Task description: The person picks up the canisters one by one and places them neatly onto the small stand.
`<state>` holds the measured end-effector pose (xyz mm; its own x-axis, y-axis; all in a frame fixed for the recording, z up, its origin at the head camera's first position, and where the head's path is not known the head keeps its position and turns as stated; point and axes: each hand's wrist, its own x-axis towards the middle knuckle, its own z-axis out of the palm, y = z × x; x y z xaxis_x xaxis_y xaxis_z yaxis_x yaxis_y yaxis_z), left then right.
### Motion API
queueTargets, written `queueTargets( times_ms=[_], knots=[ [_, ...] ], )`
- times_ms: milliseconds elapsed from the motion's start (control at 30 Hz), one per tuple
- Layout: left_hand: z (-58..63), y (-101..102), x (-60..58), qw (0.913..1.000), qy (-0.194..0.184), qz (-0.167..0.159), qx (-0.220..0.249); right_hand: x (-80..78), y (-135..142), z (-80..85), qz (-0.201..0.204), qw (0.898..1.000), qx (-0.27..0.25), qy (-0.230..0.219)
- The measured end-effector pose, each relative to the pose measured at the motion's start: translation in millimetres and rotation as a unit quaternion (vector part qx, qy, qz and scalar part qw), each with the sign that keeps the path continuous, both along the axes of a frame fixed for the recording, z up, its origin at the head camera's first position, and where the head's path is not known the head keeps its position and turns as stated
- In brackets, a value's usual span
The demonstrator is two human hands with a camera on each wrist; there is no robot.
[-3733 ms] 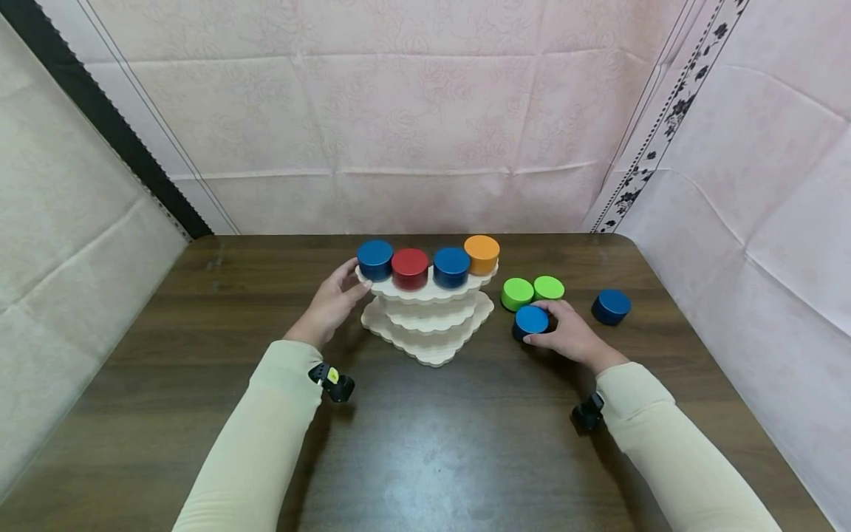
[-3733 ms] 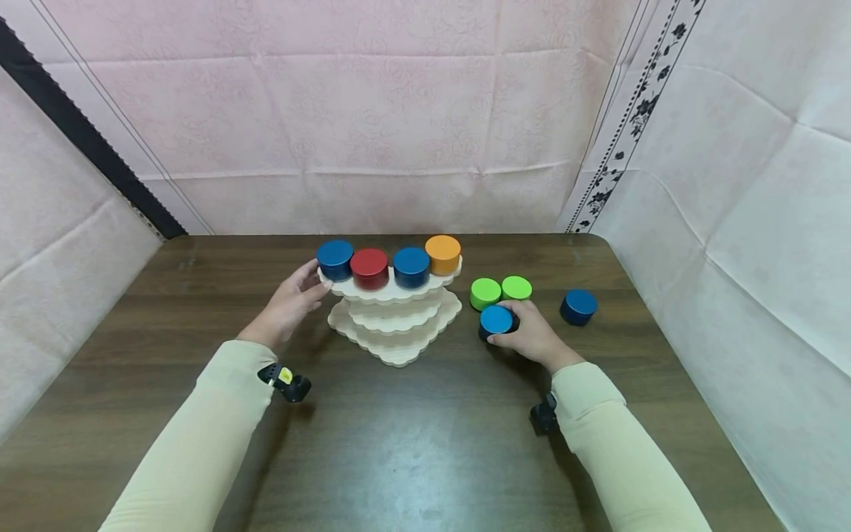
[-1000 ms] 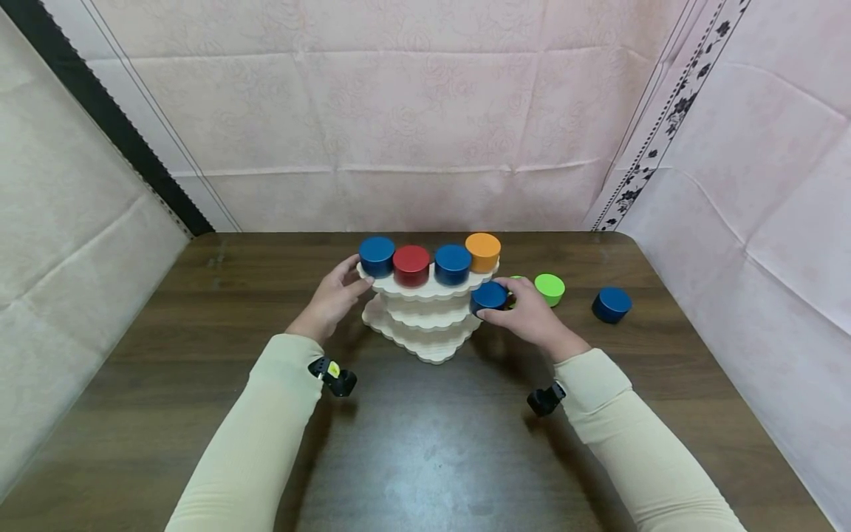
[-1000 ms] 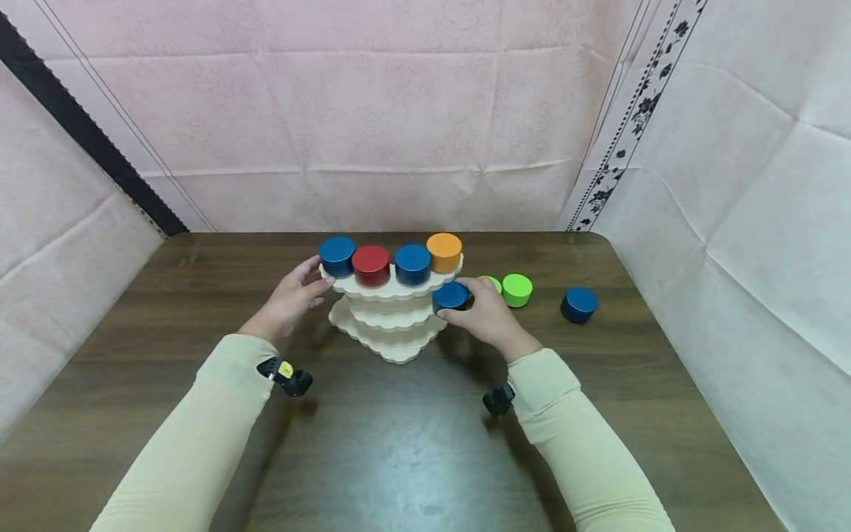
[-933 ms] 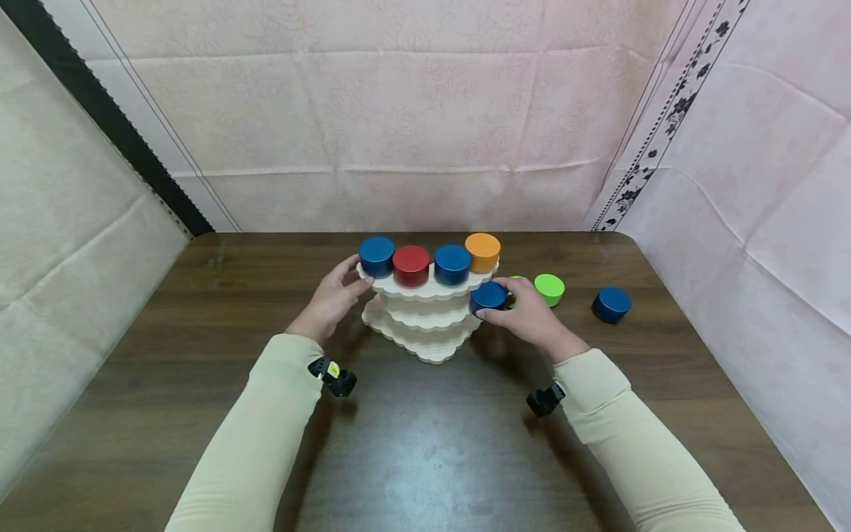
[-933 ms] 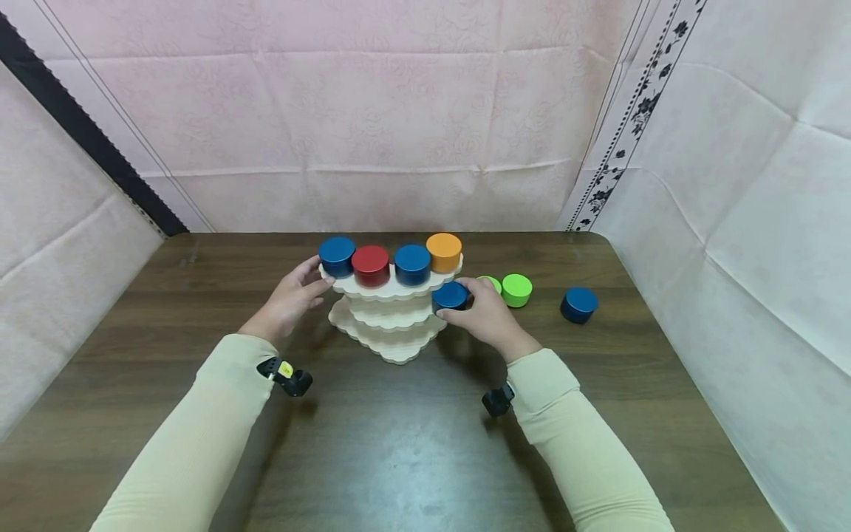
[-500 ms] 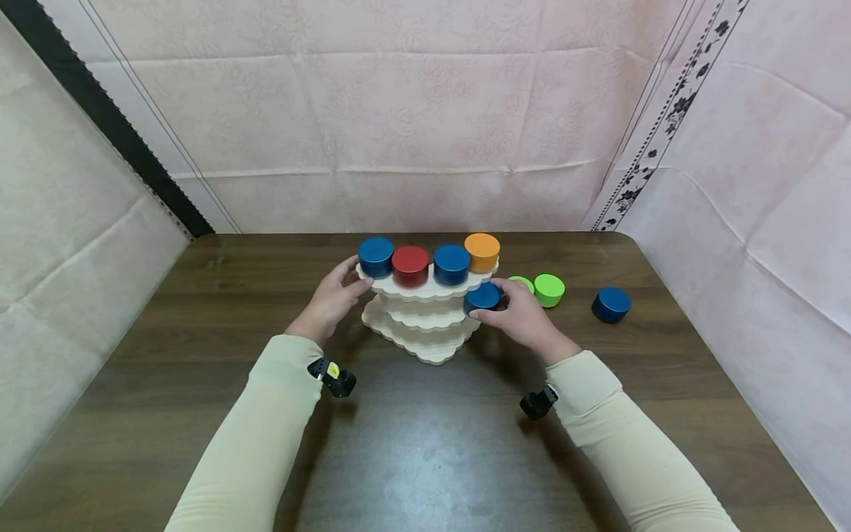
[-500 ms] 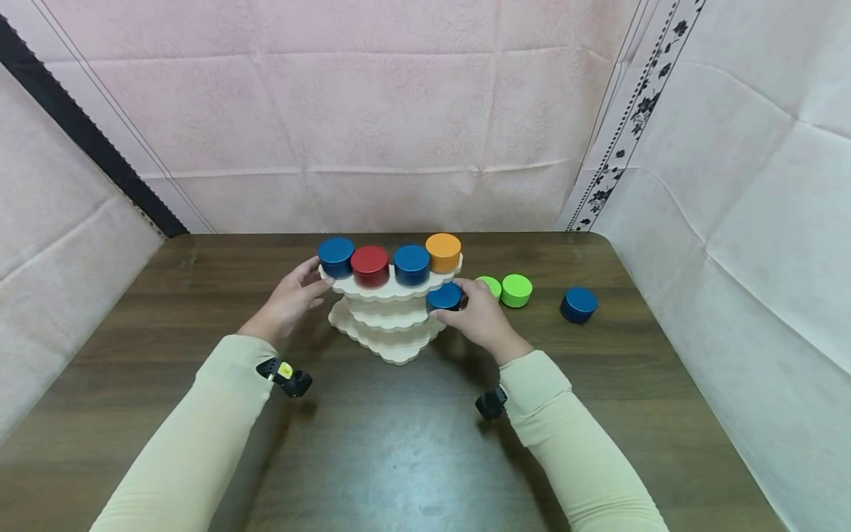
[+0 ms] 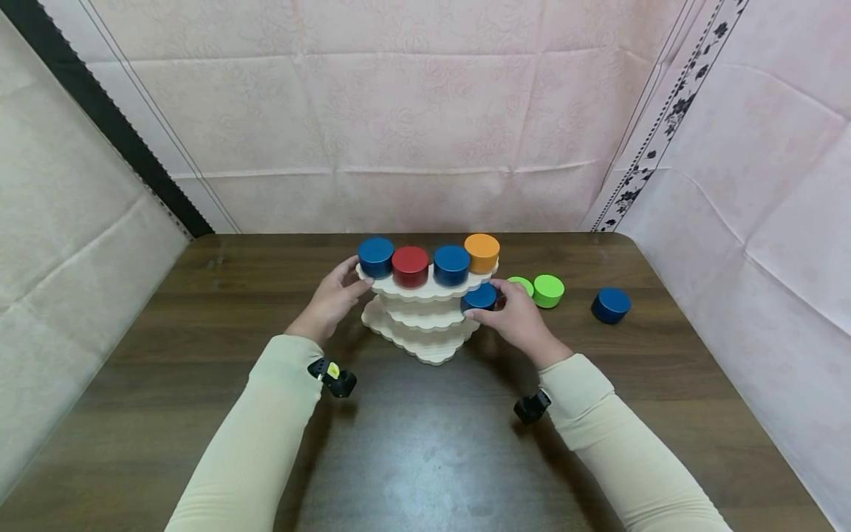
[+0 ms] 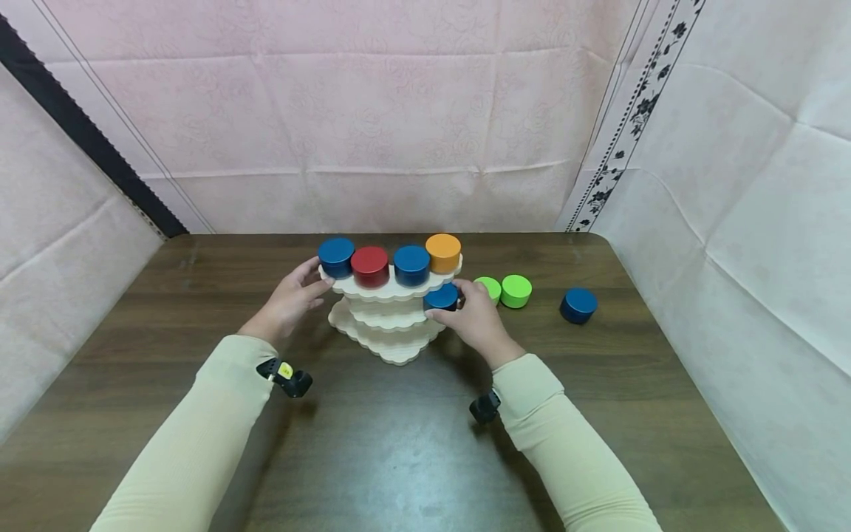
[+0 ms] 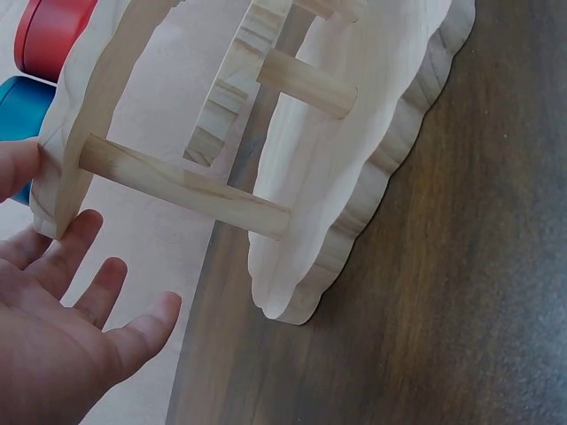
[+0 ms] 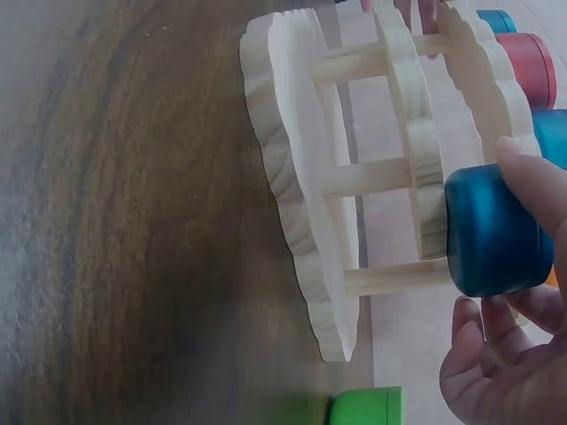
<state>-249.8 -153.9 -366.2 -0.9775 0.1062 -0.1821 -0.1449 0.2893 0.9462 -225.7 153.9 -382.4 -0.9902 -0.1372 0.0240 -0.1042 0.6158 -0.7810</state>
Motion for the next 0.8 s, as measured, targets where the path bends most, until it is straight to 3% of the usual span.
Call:
queueTargets(
  times_ms=[467,800],
  knots=[
    [0.0,-0.2,0.2,1.0,-0.004,-0.002,0.005,-2.0,-10.5,-8.0,-0.01,0.998,-0.045,0.041],
    [0.9,1.1,1.0,0.9999,-0.005,0.001,0.011,1.0,-21.3,-11.7,-0.056,0.994,-0.094,0.016]
  ],
)
